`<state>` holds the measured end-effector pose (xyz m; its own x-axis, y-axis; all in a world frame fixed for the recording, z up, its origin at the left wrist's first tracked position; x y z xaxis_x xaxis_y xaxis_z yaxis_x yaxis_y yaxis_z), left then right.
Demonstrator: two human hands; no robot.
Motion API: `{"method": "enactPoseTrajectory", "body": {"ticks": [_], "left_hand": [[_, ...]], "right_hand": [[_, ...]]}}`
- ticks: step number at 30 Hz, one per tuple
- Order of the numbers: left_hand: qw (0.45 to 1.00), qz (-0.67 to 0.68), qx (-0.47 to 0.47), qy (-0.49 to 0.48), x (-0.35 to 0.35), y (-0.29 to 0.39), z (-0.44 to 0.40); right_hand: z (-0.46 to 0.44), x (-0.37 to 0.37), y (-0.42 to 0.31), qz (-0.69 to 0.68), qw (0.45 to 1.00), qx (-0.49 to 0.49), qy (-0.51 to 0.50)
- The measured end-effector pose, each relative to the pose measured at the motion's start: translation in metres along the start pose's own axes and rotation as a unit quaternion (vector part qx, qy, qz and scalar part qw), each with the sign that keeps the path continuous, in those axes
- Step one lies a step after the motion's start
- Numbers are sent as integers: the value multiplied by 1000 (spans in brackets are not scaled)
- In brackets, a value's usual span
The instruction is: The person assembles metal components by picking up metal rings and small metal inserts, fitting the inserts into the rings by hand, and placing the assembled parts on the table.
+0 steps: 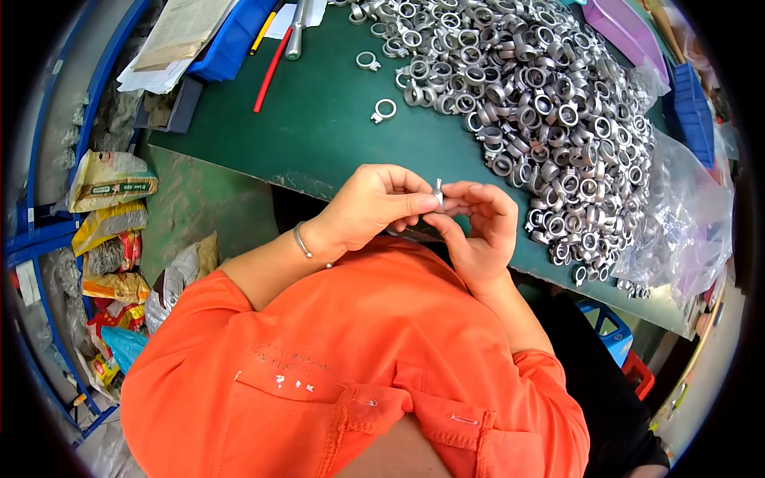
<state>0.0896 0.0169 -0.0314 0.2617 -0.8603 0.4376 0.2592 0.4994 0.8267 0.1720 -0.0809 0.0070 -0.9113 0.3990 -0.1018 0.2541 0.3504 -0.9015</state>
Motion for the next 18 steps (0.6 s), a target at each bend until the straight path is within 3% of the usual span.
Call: {"method": "enactPoseTrajectory", "body": {"ticks": [4, 6, 7, 9, 15, 18], "left_hand": [[998, -23, 41, 30, 0, 4, 3], [981, -108, 153, 41, 3, 19, 7], [982, -107, 153, 41, 2, 18, 8], [952, -240, 188, 21, 9, 26, 12], [894, -376, 243, 16, 21, 42, 18], [900, -361, 242, 2, 24, 43, 18]], "right_hand": [[-3, -6, -4, -8, 1000, 8, 1], [2, -12, 10, -26, 996, 78, 17], [3, -12, 9, -26, 996, 79, 16], [11, -12, 28, -125, 970, 205, 43], [8, -3, 32, -191, 947, 258, 9], [9, 6, 36, -224, 929, 291, -36]]}}
Point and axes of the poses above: each hand's wrist, its own z-axis away from the middle knuckle, its own x-axis out of the palm, y = z × x, the point moved 8 cm from there along -z, towards the middle knuckle, and after that the axes turned 13 degrees about -y, right-handed, at the moved point
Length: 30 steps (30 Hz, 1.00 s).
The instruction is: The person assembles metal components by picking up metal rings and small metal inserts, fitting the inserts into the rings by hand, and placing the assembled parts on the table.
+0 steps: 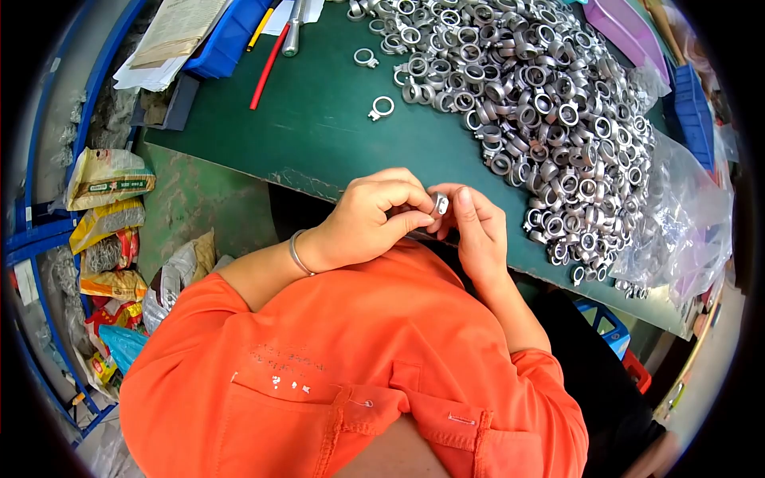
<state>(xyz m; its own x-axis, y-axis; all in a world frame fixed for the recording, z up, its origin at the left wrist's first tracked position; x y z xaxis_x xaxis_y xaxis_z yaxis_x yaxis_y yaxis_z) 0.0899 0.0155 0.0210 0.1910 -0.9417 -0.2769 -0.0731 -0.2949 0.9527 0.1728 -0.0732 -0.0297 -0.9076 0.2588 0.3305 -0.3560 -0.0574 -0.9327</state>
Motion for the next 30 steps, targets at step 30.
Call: {"method": "enactPoseTrajectory", "body": {"ticks": [30], "left_hand": [[851, 484, -121, 166, -38, -62, 35]], "right_hand": [[-89, 53, -55, 775, 623, -86, -58]]}}
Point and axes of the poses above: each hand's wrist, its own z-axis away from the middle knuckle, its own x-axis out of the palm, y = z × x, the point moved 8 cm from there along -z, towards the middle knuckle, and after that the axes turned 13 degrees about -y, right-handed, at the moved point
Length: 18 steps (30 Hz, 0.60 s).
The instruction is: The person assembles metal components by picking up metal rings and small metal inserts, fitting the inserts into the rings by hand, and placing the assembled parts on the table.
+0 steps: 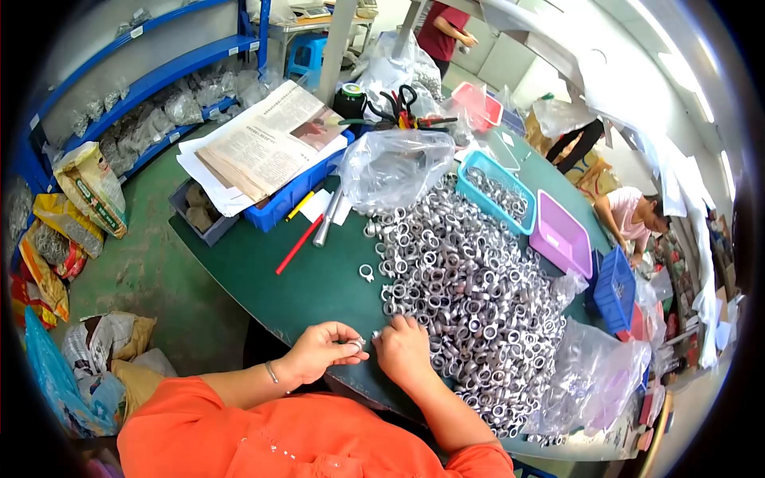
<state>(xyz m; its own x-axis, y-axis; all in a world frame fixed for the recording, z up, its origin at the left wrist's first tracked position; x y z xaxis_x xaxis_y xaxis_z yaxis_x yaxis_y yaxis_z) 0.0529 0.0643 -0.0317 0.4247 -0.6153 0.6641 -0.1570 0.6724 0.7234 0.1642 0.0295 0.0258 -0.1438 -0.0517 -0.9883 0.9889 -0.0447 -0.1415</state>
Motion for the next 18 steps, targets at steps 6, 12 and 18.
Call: {"method": "enactPoseTrajectory", "body": {"ticks": [6, 12, 18], "left_hand": [[996, -84, 32, -2, 6, 5, -9], [994, -103, 45, 9, 18, -1, -16], [990, -138, 21, -8, 26, -3, -12]], "right_hand": [[29, -20, -1, -296, 951, -77, 53], [45, -2, 9, -483, 871, 18, 82], [60, 10, 10, -566, 812, 1, 139]]}}
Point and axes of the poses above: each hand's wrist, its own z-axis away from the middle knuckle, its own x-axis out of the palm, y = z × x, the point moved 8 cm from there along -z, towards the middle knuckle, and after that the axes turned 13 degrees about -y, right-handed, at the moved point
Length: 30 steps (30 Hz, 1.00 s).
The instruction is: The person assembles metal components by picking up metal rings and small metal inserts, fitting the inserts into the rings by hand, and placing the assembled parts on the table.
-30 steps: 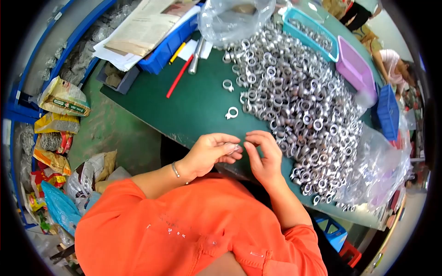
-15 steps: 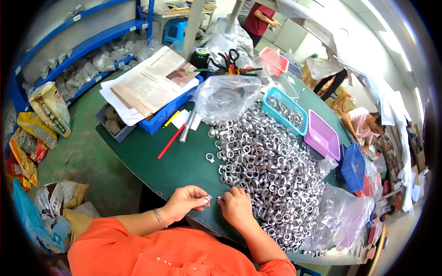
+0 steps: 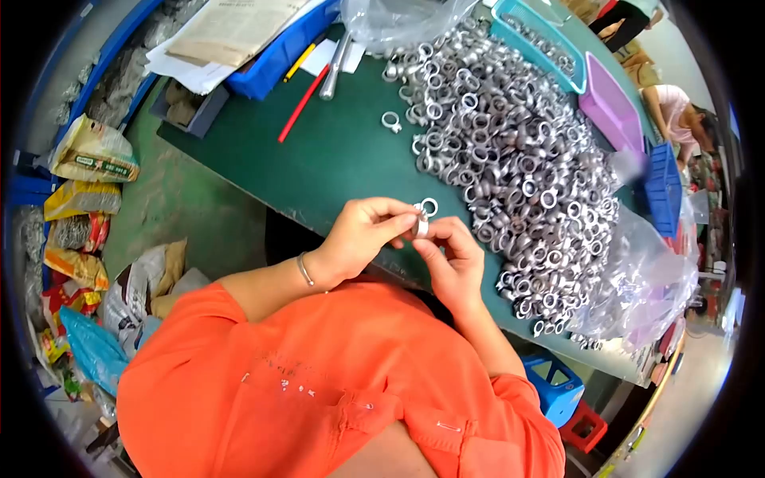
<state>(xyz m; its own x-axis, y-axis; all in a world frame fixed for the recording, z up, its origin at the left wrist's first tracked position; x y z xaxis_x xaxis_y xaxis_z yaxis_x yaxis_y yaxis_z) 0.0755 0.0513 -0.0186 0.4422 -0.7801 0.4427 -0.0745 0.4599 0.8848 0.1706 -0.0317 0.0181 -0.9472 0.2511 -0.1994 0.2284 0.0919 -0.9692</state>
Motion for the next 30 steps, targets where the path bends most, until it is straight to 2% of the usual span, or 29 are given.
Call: {"method": "enactPoseTrajectory", "body": {"ticks": [4, 7, 8, 10, 13, 15, 17, 18, 22, 25, 27, 28, 29, 30], "left_hand": [[1000, -3, 0, -22, 3, 1, 0], [999, 16, 0, -47, 9, 3, 0], [998, 38, 29, -50, 10, 3, -1], [998, 27, 26, -53, 11, 0, 0], [998, 0, 30, -52, 10, -1, 1], [998, -14, 33, -48, 7, -1, 2], [999, 43, -25, -11, -3, -9, 4], [998, 52, -43, 6, -6, -10, 5], [987, 158, -40, 8, -10, -14, 8], [993, 103, -52, -9, -11, -16, 9], [996, 69, -64, -6, -9, -14, 11], [997, 33, -75, -4, -9, -13, 11], [997, 33, -76, -4, -9, -14, 11], [995, 34, -88, -18, -7, -17, 10]], "right_hand": [[4, 1, 8, -2, 1000, -6, 3], [5, -1, -6, 89, 995, -45, 6], [4, -2, -4, 87, 995, -42, 7], [7, -1, -16, 187, 976, -103, 31], [11, -2, -24, 231, 959, -152, 65], [14, -4, -26, 241, 956, -144, 78], [12, 3, -31, 204, 964, -172, 6], [9, 0, -31, 242, 953, -180, 8], [-14, -6, 3, 433, 900, -42, -24], [-14, -6, 12, 437, 898, -17, -35], [-10, -5, 6, 417, 908, -27, -27], [-5, -10, 24, 226, 970, 83, -30], [4, -7, 43, 24, 981, 190, -31], [7, -2, 41, -42, 982, 177, -39]]}}
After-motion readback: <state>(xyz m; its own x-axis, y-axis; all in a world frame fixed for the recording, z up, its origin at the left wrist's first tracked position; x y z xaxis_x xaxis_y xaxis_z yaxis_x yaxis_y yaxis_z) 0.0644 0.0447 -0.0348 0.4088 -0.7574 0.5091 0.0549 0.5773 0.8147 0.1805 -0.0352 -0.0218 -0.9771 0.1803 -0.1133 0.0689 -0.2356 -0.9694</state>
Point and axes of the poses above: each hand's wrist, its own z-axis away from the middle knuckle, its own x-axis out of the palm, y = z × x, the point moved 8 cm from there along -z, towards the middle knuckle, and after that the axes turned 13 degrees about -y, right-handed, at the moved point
